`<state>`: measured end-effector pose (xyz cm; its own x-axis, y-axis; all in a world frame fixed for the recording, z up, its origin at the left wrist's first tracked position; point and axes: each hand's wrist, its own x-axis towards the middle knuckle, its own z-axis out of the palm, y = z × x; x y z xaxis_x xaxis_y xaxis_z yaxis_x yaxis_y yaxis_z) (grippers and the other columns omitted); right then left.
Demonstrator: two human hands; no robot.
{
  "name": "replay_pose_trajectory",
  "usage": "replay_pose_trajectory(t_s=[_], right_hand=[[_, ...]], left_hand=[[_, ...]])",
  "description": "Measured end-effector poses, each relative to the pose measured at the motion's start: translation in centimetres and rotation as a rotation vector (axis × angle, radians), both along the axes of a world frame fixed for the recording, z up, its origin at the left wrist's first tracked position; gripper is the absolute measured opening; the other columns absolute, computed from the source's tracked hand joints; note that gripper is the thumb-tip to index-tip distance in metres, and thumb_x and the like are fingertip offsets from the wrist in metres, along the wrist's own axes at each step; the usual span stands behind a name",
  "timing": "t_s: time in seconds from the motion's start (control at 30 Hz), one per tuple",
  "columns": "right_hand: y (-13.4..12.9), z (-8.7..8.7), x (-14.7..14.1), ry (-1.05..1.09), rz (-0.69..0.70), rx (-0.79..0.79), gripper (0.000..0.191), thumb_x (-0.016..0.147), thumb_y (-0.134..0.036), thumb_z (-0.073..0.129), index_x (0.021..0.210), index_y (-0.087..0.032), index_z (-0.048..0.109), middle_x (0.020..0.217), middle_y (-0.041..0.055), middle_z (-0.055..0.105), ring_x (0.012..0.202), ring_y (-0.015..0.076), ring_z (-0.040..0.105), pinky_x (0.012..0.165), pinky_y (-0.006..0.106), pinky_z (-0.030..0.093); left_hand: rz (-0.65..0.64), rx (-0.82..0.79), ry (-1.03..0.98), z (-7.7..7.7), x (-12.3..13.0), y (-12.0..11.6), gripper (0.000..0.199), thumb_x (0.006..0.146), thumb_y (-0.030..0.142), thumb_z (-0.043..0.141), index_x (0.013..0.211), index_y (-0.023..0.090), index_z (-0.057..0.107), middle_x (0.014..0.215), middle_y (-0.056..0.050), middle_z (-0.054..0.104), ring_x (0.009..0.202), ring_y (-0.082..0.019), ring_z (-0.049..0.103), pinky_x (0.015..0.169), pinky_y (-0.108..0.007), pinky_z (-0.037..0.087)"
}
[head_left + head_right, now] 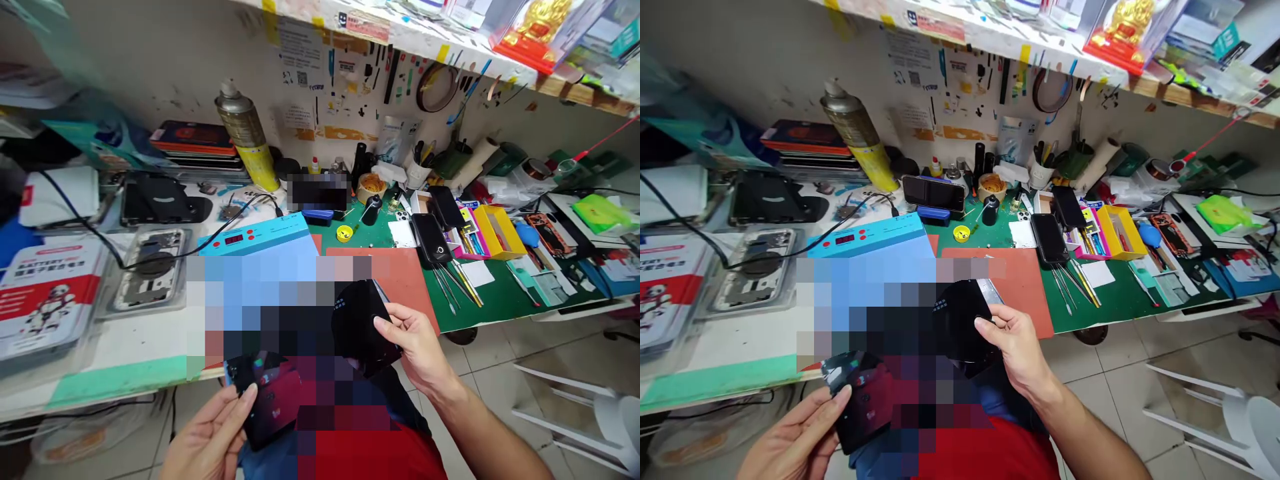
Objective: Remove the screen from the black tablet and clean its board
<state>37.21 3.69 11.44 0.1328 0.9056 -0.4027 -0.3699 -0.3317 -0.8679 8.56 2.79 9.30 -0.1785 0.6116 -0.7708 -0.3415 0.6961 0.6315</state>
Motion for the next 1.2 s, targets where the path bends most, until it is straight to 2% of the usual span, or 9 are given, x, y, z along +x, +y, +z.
replay_pose_trajectory(t_s=[0.13, 0.23, 0.3, 0.37, 0.5, 0.67, 0.83, 0.97, 1.2], right_hand=[[-0.4, 0.0, 0.8, 0.04, 0.015, -0.04, 0.034, 0.082, -0.047, 0.091, 0.107, -0.025, 0.084, 0.104, 0.0043, 0.084, 0.093, 0.0241, 0.075, 0.088, 0.034, 0.058], [-0.8, -0.6, 1.7, 0.068, 0.031, -0.087, 0.037, 0.081, -0.046, 0.092, 0.111, -0.025, 0.084, 0.108, 0.0067, 0.084, 0.096, 0.0258, 0.077, 0.087, 0.034, 0.06], [-0.9, -1.4, 2.3, 0.068, 0.017, -0.143, 0.043, 0.077, -0.045, 0.094, 0.113, -0.024, 0.084, 0.112, 0.0097, 0.083, 0.101, 0.0284, 0.078, 0.087, 0.034, 0.062], [-0.9, -2.3, 2.8, 0.064, 0.014, -0.188, 0.048, 0.075, -0.043, 0.096, 0.117, -0.024, 0.083, 0.115, 0.0116, 0.082, 0.104, 0.0314, 0.078, 0.086, 0.036, 0.063], [-1.0, -3.5, 3.5, 0.078, 0.029, -0.234, 0.052, 0.077, -0.042, 0.094, 0.126, -0.028, 0.081, 0.124, 0.0118, 0.08, 0.111, 0.0351, 0.076, 0.09, 0.042, 0.065], [-1.1, -4.4, 4.2, 0.065, 0.042, -0.283, 0.056, 0.078, -0.041, 0.093, 0.13, -0.028, 0.079, 0.128, 0.0125, 0.079, 0.112, 0.0374, 0.076, 0.092, 0.045, 0.066], [-0.9, -4.7, 4.2, 0.072, 0.062, -0.312, 0.059, 0.081, -0.04, 0.09, 0.137, -0.028, 0.075, 0.129, 0.013, 0.078, 0.113, 0.0387, 0.075, 0.091, 0.047, 0.067], [-0.8, -4.6, 4.0, 0.071, 0.051, -0.33, 0.062, 0.081, -0.039, 0.09, 0.14, -0.028, 0.073, 0.13, 0.0131, 0.078, 0.113, 0.0394, 0.076, 0.09, 0.047, 0.068], [-0.7, -4.7, 4.1, 0.086, 0.026, -0.366, 0.064, 0.084, -0.037, 0.089, 0.144, -0.031, 0.069, 0.135, 0.0117, 0.076, 0.116, 0.0389, 0.075, 0.093, 0.048, 0.067]], left_hand=[[0.035, 0.025, -0.02, 0.2, 0.7, -0.6, 0.059, 0.045, 0.039, 0.108, 0.087, 0.017, 0.073, 0.079, 0.0, 0.073, 0.073, -0.014, 0.067, 0.065, -0.02, 0.058], [-0.004, 0.154, -0.061, 0.5, 1.3, -0.9, 0.05, 0.059, 0.046, 0.102, 0.085, 0.014, 0.075, 0.079, -0.005, 0.074, 0.069, -0.015, 0.066, 0.061, -0.023, 0.057], [0.025, 0.258, -0.092, 0.6, 1.4, -0.5, 0.051, 0.071, 0.052, 0.095, 0.1, 0.013, 0.078, 0.084, -0.007, 0.075, 0.071, -0.016, 0.068, 0.065, -0.026, 0.058], [0.104, 0.334, -0.088, 0.6, 1.1, 0.3, 0.054, 0.077, 0.051, 0.091, 0.114, 0.015, 0.078, 0.087, -0.008, 0.076, 0.073, -0.016, 0.069, 0.07, -0.027, 0.058], [0.129, 0.419, -0.082, 0.1, 0.5, 1.6, 0.053, 0.085, 0.049, 0.085, 0.127, 0.018, 0.076, 0.092, -0.007, 0.072, 0.077, -0.014, 0.065, 0.07, -0.026, 0.055], [0.113, 0.462, -0.051, -0.4, 0.4, 2.1, 0.04, 0.085, 0.047, 0.086, 0.115, 0.021, 0.083, 0.081, -0.001, 0.062, 0.076, -0.011, 0.056, 0.061, -0.019, 0.047], [0.095, 0.457, -0.053, -0.2, 0.2, 2.4, 0.036, 0.08, 0.048, 0.09, 0.105, 0.023, 0.086, 0.081, -0.002, 0.064, 0.076, -0.012, 0.057, 0.056, -0.017, 0.047], [0.087, 0.461, -0.067, 0.0, 0.1, 2.7, 0.035, 0.079, 0.047, 0.091, 0.105, 0.025, 0.086, 0.078, -0.001, 0.064, 0.072, -0.012, 0.057, 0.054, -0.017, 0.049], [0.075, 0.45, -0.039, -0.1, -0.2, 3.0, 0.033, 0.08, 0.05, 0.089, 0.096, 0.021, 0.084, 0.08, -0.002, 0.068, 0.072, -0.011, 0.06, 0.054, -0.017, 0.051]])
